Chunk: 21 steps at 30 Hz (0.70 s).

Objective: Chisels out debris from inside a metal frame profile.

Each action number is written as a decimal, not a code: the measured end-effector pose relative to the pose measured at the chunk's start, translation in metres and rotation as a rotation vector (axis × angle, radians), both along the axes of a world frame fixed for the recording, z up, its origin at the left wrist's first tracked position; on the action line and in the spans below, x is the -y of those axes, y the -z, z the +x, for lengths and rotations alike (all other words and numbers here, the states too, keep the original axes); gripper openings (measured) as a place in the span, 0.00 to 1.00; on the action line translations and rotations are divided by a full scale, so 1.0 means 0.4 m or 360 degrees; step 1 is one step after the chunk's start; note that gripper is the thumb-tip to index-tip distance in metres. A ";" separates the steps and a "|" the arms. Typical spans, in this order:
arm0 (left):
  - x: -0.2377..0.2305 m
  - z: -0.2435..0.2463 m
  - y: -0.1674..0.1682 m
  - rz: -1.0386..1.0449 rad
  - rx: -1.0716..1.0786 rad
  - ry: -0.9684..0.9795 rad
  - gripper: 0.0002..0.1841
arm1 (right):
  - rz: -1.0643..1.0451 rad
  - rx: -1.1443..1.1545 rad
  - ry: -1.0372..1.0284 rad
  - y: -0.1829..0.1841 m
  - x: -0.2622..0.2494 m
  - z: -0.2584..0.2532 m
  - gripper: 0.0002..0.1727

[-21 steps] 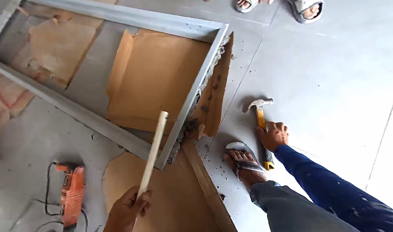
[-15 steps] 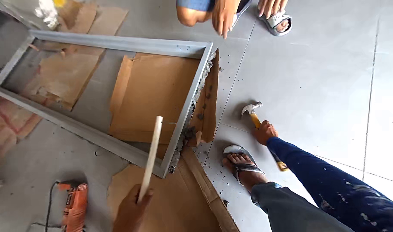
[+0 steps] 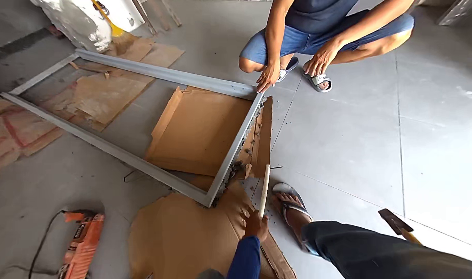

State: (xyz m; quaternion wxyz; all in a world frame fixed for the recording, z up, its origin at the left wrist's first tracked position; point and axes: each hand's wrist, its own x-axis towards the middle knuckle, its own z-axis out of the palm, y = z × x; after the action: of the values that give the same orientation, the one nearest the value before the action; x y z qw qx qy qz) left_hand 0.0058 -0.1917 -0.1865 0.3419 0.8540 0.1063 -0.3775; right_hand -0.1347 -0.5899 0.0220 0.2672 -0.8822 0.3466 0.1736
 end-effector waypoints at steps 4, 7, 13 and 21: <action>-0.151 0.038 -0.152 -0.0280 0.0136 0.0012 0.28 | 0.0007 -0.0213 -0.0737 -0.080 0.061 0.044 0.30; -0.295 0.076 -0.337 -0.0153 0.0443 0.0081 0.30 | 0.0119 0.0002 -0.0915 -0.006 0.002 0.189 0.27; -0.449 0.237 -0.673 0.0325 0.0318 0.0223 0.22 | 0.0878 0.0243 -0.0811 0.178 -0.335 0.493 0.22; -0.281 0.510 -0.690 0.1279 0.0062 0.1563 0.28 | 0.1867 0.0093 -0.0144 0.296 -0.550 0.570 0.18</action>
State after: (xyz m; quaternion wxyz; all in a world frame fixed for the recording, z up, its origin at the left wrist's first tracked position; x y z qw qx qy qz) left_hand 0.2096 -0.0792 0.0896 -0.2164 0.8716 -0.1707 -0.4053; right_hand 0.0935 -0.3698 -0.0962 0.7123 -0.6054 0.1472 0.3232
